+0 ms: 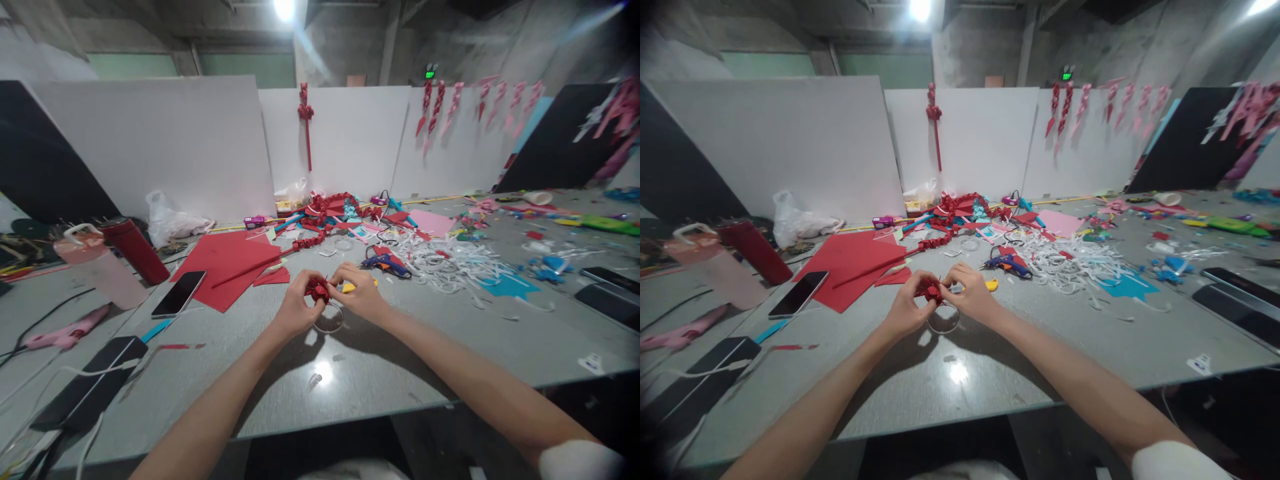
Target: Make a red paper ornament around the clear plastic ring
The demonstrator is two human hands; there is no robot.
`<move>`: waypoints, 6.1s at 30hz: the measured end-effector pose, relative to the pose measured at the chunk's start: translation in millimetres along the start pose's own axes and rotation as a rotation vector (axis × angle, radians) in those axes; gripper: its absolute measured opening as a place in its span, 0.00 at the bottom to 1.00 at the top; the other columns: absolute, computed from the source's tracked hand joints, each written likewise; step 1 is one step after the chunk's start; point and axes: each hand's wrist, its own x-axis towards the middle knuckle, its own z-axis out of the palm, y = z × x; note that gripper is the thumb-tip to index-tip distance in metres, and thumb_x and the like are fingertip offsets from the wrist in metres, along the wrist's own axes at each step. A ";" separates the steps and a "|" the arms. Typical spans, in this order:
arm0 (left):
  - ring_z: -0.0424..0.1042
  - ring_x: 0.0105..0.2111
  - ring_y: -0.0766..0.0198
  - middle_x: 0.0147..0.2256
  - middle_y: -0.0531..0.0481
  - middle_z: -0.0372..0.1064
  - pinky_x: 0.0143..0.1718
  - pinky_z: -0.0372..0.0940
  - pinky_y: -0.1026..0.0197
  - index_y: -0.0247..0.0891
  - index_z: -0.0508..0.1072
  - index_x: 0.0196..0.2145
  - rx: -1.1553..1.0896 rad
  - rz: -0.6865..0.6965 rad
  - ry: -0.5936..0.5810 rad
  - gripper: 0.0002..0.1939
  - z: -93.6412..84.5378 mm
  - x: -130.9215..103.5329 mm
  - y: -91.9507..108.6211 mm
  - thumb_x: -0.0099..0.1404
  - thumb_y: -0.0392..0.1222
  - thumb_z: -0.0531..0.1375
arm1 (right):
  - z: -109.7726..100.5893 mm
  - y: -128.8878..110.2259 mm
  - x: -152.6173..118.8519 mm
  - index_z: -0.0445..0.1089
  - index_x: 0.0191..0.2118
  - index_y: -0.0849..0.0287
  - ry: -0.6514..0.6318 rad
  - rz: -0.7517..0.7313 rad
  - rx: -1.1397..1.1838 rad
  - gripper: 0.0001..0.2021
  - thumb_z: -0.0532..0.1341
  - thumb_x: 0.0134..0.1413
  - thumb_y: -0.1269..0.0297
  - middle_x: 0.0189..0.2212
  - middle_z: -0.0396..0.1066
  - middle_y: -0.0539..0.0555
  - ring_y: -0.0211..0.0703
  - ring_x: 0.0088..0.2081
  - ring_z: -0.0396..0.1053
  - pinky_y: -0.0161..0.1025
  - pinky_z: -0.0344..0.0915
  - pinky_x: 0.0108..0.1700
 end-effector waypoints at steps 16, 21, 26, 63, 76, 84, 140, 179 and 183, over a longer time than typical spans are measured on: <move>0.76 0.39 0.62 0.42 0.48 0.75 0.43 0.71 0.59 0.41 0.74 0.47 -0.001 -0.021 0.040 0.13 -1.2 0.3 -1.0 0.66 0.30 0.61 | -1.0 2.6 -1.4 0.71 0.39 0.55 -0.009 -0.091 -0.072 0.05 0.64 0.69 0.70 0.34 0.73 0.53 0.48 0.39 0.70 0.46 0.67 0.44; 0.76 0.37 0.63 0.41 0.48 0.75 0.42 0.72 0.59 0.41 0.74 0.47 -0.001 0.002 0.033 0.12 -1.0 -0.9 -5.2 0.68 0.30 0.61 | -1.3 5.8 -4.1 0.73 0.41 0.53 -0.028 -0.171 -0.116 0.04 0.64 0.69 0.70 0.35 0.74 0.55 0.50 0.41 0.70 0.48 0.70 0.44; 0.77 0.37 0.63 0.41 0.48 0.76 0.42 0.73 0.60 0.40 0.75 0.46 0.011 0.002 0.071 0.12 -0.8 -1.2 -2.9 0.66 0.30 0.62 | -2.0 9.0 -5.4 0.74 0.40 0.53 -0.059 -0.263 -0.204 0.05 0.63 0.70 0.70 0.33 0.74 0.55 0.50 0.38 0.68 0.48 0.70 0.41; 0.75 0.37 0.62 0.40 0.48 0.75 0.40 0.73 0.59 0.40 0.75 0.40 0.123 0.086 0.152 0.07 -0.9 -2.5 -6.8 0.66 0.30 0.62 | -8.4 3.4 -0.9 0.72 0.36 0.54 -0.254 -0.439 -0.473 0.11 0.58 0.74 0.68 0.32 0.71 0.55 0.50 0.38 0.67 0.49 0.65 0.42; 0.77 0.46 0.59 0.48 0.46 0.74 0.51 0.75 0.53 0.46 0.66 0.62 0.219 0.202 0.086 0.28 -7.4 -7.8 -26.3 0.68 0.30 0.64 | -11.9 -3.4 0.2 0.73 0.50 0.53 -0.035 -0.197 -0.120 0.06 0.65 0.71 0.65 0.41 0.76 0.57 0.52 0.44 0.73 0.53 0.72 0.49; 0.80 0.45 0.58 0.47 0.46 0.77 0.49 0.75 0.54 0.47 0.59 0.66 0.313 0.265 0.051 0.31 -4.5 -10.7 -24.8 0.71 0.32 0.64 | -4.2 -1.8 -4.4 0.75 0.50 0.53 -0.037 -0.152 -0.103 0.09 0.70 0.67 0.62 0.42 0.76 0.57 0.53 0.46 0.73 0.53 0.71 0.51; 0.80 0.45 0.57 0.48 0.43 0.75 0.47 0.78 0.50 0.43 0.62 0.63 0.363 0.416 0.130 0.24 -0.9 -11.4 -22.1 0.74 0.34 0.63 | 3.7 -17.4 -8.2 0.76 0.43 0.51 0.123 -0.129 -0.173 0.05 0.70 0.63 0.65 0.47 0.72 0.58 0.55 0.50 0.71 0.56 0.70 0.54; 0.79 0.45 0.58 0.48 0.46 0.74 0.45 0.79 0.53 0.47 0.62 0.61 0.144 0.223 -0.046 0.30 -5.9 -8.2 -5.2 0.67 0.34 0.67 | -21.3 -1.3 7.9 0.77 0.40 0.53 -0.222 -0.110 -0.034 0.06 0.67 0.70 0.59 0.45 0.75 0.56 0.51 0.49 0.71 0.54 0.67 0.56; 0.78 0.45 0.58 0.45 0.49 0.74 0.45 0.78 0.54 0.47 0.63 0.60 0.098 0.120 -0.083 0.33 -6.6 -3.2 -2.2 0.62 0.29 0.67 | -24.4 4.5 12.6 0.78 0.39 0.55 -0.303 -0.064 0.059 0.08 0.66 0.71 0.59 0.40 0.78 0.55 0.49 0.45 0.74 0.50 0.71 0.53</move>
